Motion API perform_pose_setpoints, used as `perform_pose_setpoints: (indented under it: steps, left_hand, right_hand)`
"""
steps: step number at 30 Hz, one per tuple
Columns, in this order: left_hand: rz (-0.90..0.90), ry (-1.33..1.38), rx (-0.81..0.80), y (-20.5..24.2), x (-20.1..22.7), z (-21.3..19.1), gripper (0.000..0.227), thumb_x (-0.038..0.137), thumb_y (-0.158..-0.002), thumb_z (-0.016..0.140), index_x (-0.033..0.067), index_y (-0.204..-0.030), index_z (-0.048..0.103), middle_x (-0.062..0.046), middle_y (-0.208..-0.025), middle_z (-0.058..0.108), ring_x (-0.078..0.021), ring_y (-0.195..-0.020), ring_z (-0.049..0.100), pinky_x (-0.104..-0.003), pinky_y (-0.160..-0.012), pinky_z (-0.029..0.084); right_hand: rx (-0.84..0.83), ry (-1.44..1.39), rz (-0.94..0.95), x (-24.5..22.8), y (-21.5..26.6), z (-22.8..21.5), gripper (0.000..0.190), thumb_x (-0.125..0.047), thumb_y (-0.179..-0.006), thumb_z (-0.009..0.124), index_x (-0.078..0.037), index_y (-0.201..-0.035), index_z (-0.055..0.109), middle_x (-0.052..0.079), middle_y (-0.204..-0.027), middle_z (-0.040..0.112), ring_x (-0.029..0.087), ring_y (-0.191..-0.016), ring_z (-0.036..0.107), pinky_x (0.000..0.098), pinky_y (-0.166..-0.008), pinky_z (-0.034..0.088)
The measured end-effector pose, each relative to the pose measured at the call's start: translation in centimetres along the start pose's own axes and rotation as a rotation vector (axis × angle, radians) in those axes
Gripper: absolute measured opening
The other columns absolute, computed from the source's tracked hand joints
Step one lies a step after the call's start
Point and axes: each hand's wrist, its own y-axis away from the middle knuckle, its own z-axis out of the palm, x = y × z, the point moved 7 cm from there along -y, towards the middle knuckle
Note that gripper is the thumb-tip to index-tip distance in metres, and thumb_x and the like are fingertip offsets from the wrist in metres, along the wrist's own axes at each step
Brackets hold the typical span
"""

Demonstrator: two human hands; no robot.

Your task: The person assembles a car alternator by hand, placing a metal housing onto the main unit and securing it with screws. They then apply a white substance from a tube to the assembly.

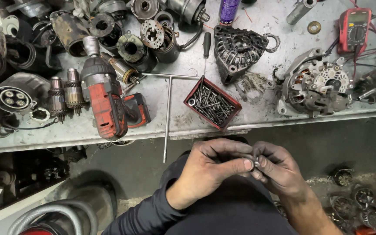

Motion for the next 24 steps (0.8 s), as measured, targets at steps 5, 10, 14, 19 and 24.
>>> perform_pose_setpoints:
  steps: [5,10,14,19,24]
  left_hand:
    - [-0.08,0.116,-0.013,0.4,-0.3,0.3,0.024,0.001,-0.1,0.07,-0.0093,-0.121,0.068,-0.014,-0.108,0.074,-0.0201,-0.096,0.074,-0.033,-0.091,0.062]
    - [-0.079,0.138,-0.02,0.6,-0.2,0.3,0.024,0.001,-0.101,0.069,-0.0103,-0.123,0.068,-0.014,-0.11,0.074,-0.0213,-0.097,0.074,-0.034,-0.092,0.062]
    - [-0.035,-0.008,0.054,0.6,0.6,-1.9,0.026,0.005,-0.102,0.065,-0.0075,-0.125,0.067,-0.013,-0.108,0.075,-0.0198,-0.096,0.074,-0.033,-0.089,0.062]
    - [0.081,-0.044,0.31,1.1,1.4,-7.6,0.026,0.006,-0.101,0.063,-0.0062,-0.123,0.068,-0.012,-0.101,0.076,-0.0169,-0.088,0.072,-0.032,-0.08,0.061]
    - [0.115,-0.127,0.365,-0.5,-0.6,-10.0,0.023,0.008,-0.102,0.063,-0.0027,-0.122,0.069,-0.007,-0.098,0.074,-0.0115,-0.081,0.068,-0.028,-0.074,0.058]
  right_hand:
    - [-0.038,-0.132,0.02,0.3,0.4,0.6,0.022,-0.019,-0.104,0.065,0.003,-0.105,0.062,0.004,-0.081,0.06,0.009,-0.066,0.051,0.0211,-0.053,0.038]
    - [-0.015,-0.122,0.024,0.7,0.5,0.1,0.022,-0.019,-0.103,0.068,0.002,-0.102,0.064,0.003,-0.081,0.059,0.008,-0.065,0.05,0.0212,-0.05,0.036]
    - [-0.017,-0.093,0.039,0.8,-1.2,0.4,0.021,-0.018,-0.102,0.065,0.002,-0.1,0.067,0.003,-0.077,0.06,0.008,-0.065,0.051,0.0223,-0.055,0.037]
    - [0.448,0.108,0.256,3.9,-5.3,-5.1,0.013,-0.013,-0.092,0.064,0.0,-0.093,0.067,0.002,-0.071,0.06,0.01,-0.06,0.051,0.024,-0.052,0.037]
    - [0.37,0.517,0.066,2.1,-11.0,-4.9,0.028,-0.019,-0.094,0.073,0.005,-0.109,0.074,0.009,-0.092,0.073,0.013,-0.081,0.066,0.024,-0.072,0.053]
